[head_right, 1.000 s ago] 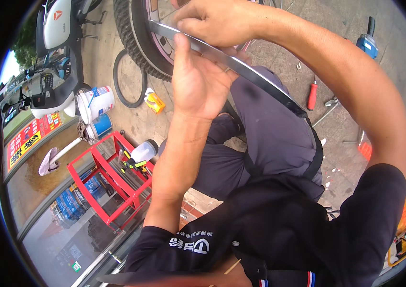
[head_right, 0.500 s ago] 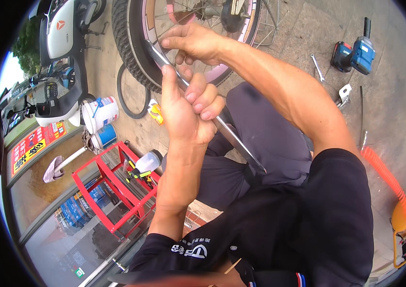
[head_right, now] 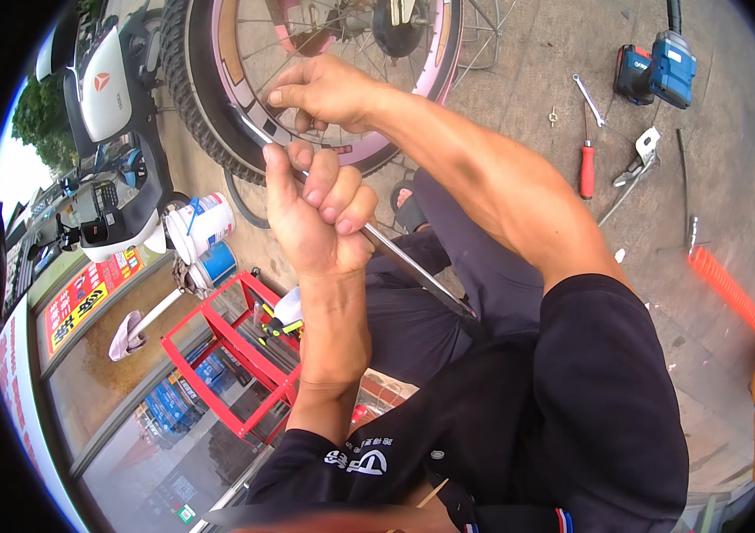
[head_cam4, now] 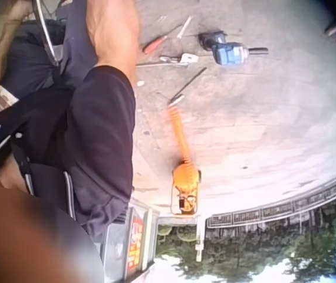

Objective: The person removes a bicycle tire from the rim using tire levers, then reattaches the tire by hand and with a tire lever. The person works on the tire while seated on the floor in a workshop setting.

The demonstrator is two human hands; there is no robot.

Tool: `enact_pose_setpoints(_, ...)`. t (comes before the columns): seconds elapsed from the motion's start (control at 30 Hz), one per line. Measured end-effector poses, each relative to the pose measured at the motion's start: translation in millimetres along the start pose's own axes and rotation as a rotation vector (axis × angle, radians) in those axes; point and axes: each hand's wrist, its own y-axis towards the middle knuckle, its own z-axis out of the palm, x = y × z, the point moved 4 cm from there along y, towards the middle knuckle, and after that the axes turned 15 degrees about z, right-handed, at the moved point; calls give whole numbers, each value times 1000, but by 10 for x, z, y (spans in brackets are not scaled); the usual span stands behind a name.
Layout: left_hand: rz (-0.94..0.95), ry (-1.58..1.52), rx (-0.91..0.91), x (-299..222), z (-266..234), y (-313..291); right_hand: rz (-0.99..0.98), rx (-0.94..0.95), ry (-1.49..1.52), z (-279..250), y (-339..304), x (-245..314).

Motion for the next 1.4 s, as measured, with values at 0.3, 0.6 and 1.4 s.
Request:
enact_pose_setpoints(0.3, -3, -31, 29, -42, -27, 20, -45, -22, -34, 19, -16, 22)
enact_pose_setpoints(0.6, -26, -107, 25, -51, 12, -26, -129, -101, -224, 17, -150, 101)
enact_pose_setpoints(1.4, 185, 131, -52, 255, -67, 201, -1094, -433, -897, 21, -146, 171)
